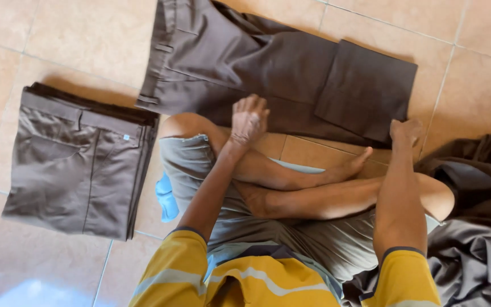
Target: Folding brown pants into neat rectangles while sitting on the floor.
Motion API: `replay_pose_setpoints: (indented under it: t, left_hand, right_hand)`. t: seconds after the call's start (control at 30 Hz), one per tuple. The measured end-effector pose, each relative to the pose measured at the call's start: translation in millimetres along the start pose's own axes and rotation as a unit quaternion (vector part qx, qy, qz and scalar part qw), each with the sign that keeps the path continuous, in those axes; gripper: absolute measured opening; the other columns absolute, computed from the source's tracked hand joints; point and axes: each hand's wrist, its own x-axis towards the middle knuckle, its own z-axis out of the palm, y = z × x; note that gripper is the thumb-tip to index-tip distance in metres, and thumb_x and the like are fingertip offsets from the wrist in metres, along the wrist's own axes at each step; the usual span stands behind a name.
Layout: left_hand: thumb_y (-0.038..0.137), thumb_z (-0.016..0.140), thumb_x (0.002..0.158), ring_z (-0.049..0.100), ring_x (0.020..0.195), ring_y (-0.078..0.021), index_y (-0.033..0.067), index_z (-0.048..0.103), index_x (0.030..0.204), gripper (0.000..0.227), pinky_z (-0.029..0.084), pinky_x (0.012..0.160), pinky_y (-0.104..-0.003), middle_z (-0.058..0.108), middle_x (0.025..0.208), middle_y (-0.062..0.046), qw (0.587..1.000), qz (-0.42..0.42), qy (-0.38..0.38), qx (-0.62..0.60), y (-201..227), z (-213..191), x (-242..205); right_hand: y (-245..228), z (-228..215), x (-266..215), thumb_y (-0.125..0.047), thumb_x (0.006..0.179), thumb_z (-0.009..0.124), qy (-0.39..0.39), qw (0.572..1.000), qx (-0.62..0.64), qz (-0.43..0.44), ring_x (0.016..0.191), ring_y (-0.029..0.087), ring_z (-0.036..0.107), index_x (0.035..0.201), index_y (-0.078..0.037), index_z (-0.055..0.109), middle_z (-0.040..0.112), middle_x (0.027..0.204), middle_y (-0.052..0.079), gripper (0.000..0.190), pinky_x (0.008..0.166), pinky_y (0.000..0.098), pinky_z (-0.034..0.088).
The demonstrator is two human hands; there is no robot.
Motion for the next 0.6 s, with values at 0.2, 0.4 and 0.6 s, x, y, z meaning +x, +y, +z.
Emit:
replay_pose_setpoints:
  t: [0.2,0.4,0.6]
  left_hand:
    - [0.007,0.072,0.077,0.057,0.085,-0.0373,0.0048,0.061,0.097,0.023,0.051,0.068,-0.050,0.054,0.108,-0.016,0.990,-0.109,-0.053,0.070,-19,43,-11]
    - [0.010,0.061,0.088,0.065,0.070,-0.0378,0.0059,0.066,0.091,0.007,0.050,0.065,-0.046,0.070,0.093,-0.014,0.989,-0.140,0.030,0.019,-30,27,71]
    - [-0.001,0.063,0.071,0.060,0.071,-0.0293,0.0088,0.063,0.090,0.022,0.046,0.076,-0.039,0.064,0.097,-0.005,0.997,-0.025,0.038,0.062,-55,100,168]
  right_hand:
    - [-114,-64,-174,-0.031,0.099,0.066,0.108,0.905,-0.229,-0.342,0.108,0.041,0.053,0.129,0.012,0.053,0.052,0.125,0.026,0.055,0.093,0.0473,0.039]
    - [-140,5,-255,-0.075,0.095,0.036,-0.204,0.886,-0.186,-0.371,0.151,0.057,-0.007,0.165,-0.008,0.004,-0.007,0.169,0.028,0.102,0.112,0.0778,0.010]
    - [-120,35,-250,-0.080,0.094,0.037,-0.115,0.881,-0.171,-0.426,0.150,0.059,-0.009,0.166,-0.009,0.001,-0.013,0.169,0.026,0.107,0.107,0.0847,0.011]
